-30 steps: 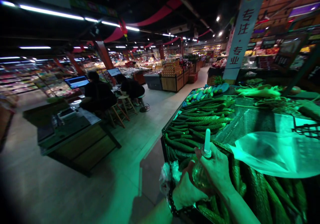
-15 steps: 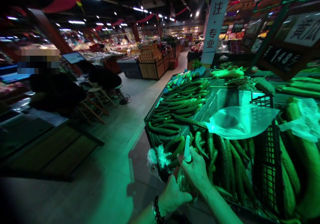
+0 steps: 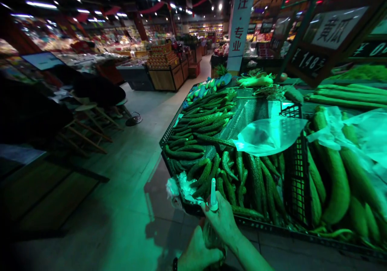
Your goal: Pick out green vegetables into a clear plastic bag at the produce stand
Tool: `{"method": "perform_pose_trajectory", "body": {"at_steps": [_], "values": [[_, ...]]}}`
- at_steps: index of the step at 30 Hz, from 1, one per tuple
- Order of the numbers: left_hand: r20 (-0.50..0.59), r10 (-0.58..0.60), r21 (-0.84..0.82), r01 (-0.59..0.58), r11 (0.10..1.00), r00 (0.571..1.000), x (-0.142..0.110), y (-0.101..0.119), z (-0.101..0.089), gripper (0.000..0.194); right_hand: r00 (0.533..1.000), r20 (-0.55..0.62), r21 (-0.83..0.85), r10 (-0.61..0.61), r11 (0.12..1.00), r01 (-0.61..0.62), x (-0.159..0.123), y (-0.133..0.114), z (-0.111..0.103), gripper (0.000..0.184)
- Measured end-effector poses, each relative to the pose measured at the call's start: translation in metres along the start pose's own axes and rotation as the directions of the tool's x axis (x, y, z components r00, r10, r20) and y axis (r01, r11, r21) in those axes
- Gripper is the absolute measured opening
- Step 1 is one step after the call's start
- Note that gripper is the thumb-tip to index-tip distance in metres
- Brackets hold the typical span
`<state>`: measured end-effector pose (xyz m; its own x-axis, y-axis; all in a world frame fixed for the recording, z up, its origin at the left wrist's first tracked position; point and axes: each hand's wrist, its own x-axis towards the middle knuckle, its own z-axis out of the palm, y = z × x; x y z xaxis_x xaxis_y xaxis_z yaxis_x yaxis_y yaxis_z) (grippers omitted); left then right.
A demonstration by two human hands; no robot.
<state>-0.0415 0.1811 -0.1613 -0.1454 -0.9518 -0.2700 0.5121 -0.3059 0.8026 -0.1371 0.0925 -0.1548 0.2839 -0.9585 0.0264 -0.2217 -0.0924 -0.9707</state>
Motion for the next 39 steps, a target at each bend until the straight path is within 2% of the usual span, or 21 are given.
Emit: {"method": "perform_pose_trajectory", "body": {"at_steps": [2, 5, 9, 12, 14, 16, 19, 23, 27, 33, 36, 39], "values": [[-0.005, -0.036, 0.013, 0.036, 0.999, 0.999, 0.006, -0.001, 0.003, 0.079, 1.000, 0.007, 0.037, 0.019, 0.999, -0.019, 0.003, -0.001, -0.009, 0.037], [-0.015, -0.110, 0.097, 0.111, 0.989, 0.994, 0.017, -0.012, 0.005, 0.074, 0.993, -0.114, 0.028, 0.040, 0.999, -0.037, 0.004, 0.006, -0.020, 0.037], [0.077, -0.122, 0.139, 0.110, 0.984, 0.990, 0.031, -0.029, 0.008, 0.086, 0.966, -0.252, -0.006, 0.049, 0.999, -0.052, -0.001, 0.020, -0.033, 0.038], [0.155, -0.112, 0.194, 0.081, 0.978, 0.982, 0.043, -0.038, 0.015, 0.082, 0.958, -0.265, 0.048, 0.112, 0.994, -0.103, -0.003, 0.021, -0.051, 0.035], [0.204, -0.136, 0.241, 0.085, 0.967, 0.969, 0.052, -0.040, 0.022, 0.086, 0.952, -0.255, 0.079, 0.171, 0.985, -0.155, -0.005, 0.017, -0.067, 0.038], [0.239, -0.181, 0.264, 0.115, 0.958, 0.954, 0.061, -0.036, 0.033, 0.095, 0.935, -0.291, 0.065, 0.203, 0.979, -0.192, -0.006, 0.014, -0.083, 0.043], [0.247, -0.272, 0.314, 0.188, 0.931, 0.930, 0.070, -0.021, 0.050, 0.098, 0.900, -0.385, 0.043, 0.202, 0.979, -0.202, -0.011, 0.015, -0.100, 0.041], [0.174, -0.354, 0.385, 0.268, 0.883, 0.919, 0.076, 0.000, 0.069, 0.078, 0.837, -0.505, 0.070, 0.212, 0.976, -0.205, -0.020, 0.022, -0.113, 0.044], [0.148, -0.389, 0.387, 0.309, 0.869, 0.909, 0.077, -0.002, 0.088, 0.067, 0.811, -0.541, 0.062, 0.222, 0.972, -0.225, -0.029, 0.024, -0.133, 0.042], [0.203, -0.362, 0.457, 0.239, 0.857, 0.910, 0.082, -0.030, 0.133, 0.082, 0.791, -0.596, 0.040, 0.140, 0.989, -0.145, -0.046, 0.018, -0.180, 0.035], [0.246, -0.303, 0.494, 0.150, 0.856, 0.921, 0.088, -0.041, 0.167, 0.084, 0.797, -0.600, -0.013, 0.071, 0.995, -0.098, -0.055, 0.015, -0.207, 0.037], [0.297, -0.249, 0.555, 0.045, 0.831, 0.922, 0.091, -0.050, 0.206, 0.078, 0.811, -0.583, -0.039, 0.047, 0.995, -0.086, -0.063, 0.009, -0.241, 0.031]]}}
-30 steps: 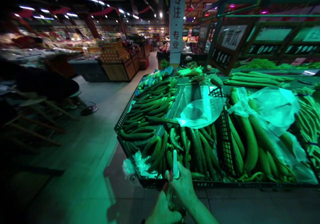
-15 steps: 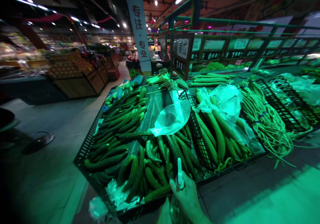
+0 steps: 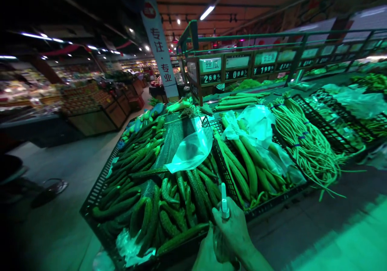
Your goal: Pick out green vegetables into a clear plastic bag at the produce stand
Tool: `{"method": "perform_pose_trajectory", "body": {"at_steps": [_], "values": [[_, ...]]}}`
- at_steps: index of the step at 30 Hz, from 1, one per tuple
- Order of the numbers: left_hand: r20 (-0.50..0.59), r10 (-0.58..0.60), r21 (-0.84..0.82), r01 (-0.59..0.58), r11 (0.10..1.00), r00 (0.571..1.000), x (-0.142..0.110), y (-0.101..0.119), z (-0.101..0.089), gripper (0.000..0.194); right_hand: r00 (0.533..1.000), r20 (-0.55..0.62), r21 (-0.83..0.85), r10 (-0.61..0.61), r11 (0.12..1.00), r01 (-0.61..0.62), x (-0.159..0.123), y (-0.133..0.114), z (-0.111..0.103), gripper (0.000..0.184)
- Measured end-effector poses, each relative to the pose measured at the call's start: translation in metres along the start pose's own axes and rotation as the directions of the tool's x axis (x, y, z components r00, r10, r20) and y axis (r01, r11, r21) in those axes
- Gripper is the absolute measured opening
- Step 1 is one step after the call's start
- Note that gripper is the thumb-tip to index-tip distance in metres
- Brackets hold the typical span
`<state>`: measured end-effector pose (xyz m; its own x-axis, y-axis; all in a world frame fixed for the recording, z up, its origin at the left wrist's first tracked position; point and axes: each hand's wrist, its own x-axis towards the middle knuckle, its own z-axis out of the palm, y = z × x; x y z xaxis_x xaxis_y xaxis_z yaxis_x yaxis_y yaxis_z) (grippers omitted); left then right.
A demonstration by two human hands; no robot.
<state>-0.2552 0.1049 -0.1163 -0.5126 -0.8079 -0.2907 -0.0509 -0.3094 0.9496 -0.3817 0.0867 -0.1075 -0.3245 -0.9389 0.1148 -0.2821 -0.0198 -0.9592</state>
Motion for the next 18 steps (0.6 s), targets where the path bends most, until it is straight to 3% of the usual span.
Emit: {"method": "perform_pose_trajectory", "body": {"at_steps": [2, 4, 7, 10, 13, 18], "values": [[0.014, 0.072, -0.013, -0.072, 0.997, 0.997, 0.010, 0.008, 0.022, 0.079, 1.000, -0.003, -0.027, 0.003, 1.000, -0.003, 0.013, -0.003, -0.024, 0.037], [0.048, 0.111, -0.153, -0.102, 0.983, 0.993, 0.020, 0.012, 0.042, 0.081, 1.000, -0.014, -0.076, -0.008, 0.997, 0.007, 0.026, -0.003, -0.049, 0.040], [0.101, 0.070, -0.316, -0.035, 0.948, 0.992, 0.039, 0.005, 0.069, 0.097, 0.999, -0.029, -0.136, -0.024, 0.991, 0.020, 0.042, 0.002, -0.083, 0.038], [0.032, -0.049, -0.336, 0.056, 0.940, 0.998, 0.069, -0.013, 0.095, 0.115, 1.000, 0.000, -0.144, -0.026, 0.989, 0.026, 0.054, 0.015, -0.109, 0.036], [-0.048, -0.146, -0.389, 0.116, 0.914, 0.988, 0.108, -0.032, 0.121, 0.116, 0.996, 0.086, -0.129, -0.004, 0.992, 0.015, 0.066, 0.032, -0.128, 0.035], [-0.127, -0.164, -0.489, 0.082, 0.868, 0.978, 0.159, -0.040, 0.156, 0.139, 0.981, 0.193, -0.072, 0.012, 0.997, 0.002, 0.093, 0.057, -0.154, 0.033]]}}
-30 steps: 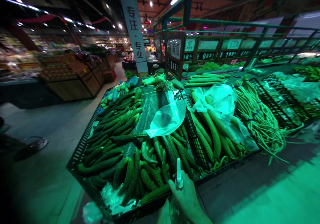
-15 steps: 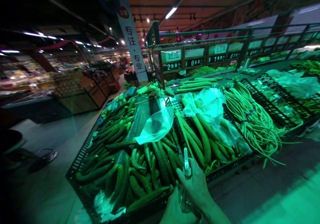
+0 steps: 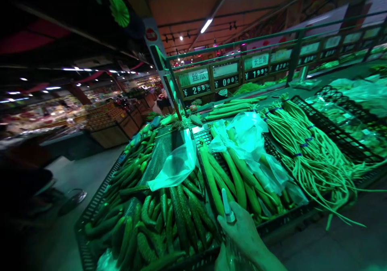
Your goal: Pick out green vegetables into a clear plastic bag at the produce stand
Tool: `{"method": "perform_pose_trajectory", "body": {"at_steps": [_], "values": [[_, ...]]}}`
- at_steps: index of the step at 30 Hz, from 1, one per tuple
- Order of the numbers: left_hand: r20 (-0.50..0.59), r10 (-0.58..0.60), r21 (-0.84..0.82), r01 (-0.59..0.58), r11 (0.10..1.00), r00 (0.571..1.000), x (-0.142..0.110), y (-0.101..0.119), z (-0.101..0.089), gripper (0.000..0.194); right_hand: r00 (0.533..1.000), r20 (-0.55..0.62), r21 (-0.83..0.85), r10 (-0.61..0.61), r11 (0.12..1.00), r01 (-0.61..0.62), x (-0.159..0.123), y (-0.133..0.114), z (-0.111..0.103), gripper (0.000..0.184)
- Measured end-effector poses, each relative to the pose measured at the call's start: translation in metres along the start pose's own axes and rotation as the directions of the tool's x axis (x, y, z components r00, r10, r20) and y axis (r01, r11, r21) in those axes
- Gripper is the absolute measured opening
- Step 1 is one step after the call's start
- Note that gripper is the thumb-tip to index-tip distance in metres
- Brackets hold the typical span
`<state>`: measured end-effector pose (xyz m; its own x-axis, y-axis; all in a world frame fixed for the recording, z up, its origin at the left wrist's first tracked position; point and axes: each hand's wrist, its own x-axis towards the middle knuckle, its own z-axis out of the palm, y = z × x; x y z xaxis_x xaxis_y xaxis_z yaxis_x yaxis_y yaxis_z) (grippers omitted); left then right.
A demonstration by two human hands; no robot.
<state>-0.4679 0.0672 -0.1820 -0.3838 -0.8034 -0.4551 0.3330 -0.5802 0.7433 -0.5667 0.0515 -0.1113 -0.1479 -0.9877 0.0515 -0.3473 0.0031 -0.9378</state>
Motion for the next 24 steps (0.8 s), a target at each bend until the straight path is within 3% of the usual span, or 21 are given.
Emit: {"method": "perform_pose_trajectory", "body": {"at_steps": [5, 8, 11, 16, 20, 24], "values": [[-0.058, 0.095, 0.139, -0.086, 0.987, 0.994, -0.013, 0.013, 0.031, 0.109, 0.997, 0.021, -0.003, -0.072, 0.997, 0.072, 0.026, 0.000, -0.025, 0.031], [-0.048, 0.183, 0.277, -0.163, 0.947, 0.982, -0.031, 0.031, 0.049, 0.095, 0.986, 0.116, 0.058, -0.116, 0.992, 0.110, 0.049, -0.014, -0.038, 0.028], [-0.106, 0.232, 0.377, -0.177, 0.909, 0.967, -0.035, 0.053, 0.063, 0.082, 0.968, 0.198, 0.103, -0.154, 0.985, 0.136, 0.078, -0.032, -0.047, 0.032], [-0.192, 0.354, 0.516, -0.213, 0.830, 0.915, -0.019, 0.088, 0.064, 0.103, 0.955, 0.157, 0.095, -0.253, 0.966, 0.241, 0.117, -0.060, -0.049, 0.034], [-0.186, 0.450, 0.544, -0.290, 0.787, 0.873, -0.003, 0.125, 0.067, 0.081, 0.937, 0.136, 0.177, -0.323, 0.938, 0.297, 0.148, -0.082, -0.049, 0.031], [-0.128, 0.507, 0.597, -0.342, 0.726, 0.853, 0.015, 0.173, 0.083, 0.066, 0.928, 0.086, 0.169, -0.362, 0.923, 0.345, 0.194, -0.104, -0.064, 0.034]]}}
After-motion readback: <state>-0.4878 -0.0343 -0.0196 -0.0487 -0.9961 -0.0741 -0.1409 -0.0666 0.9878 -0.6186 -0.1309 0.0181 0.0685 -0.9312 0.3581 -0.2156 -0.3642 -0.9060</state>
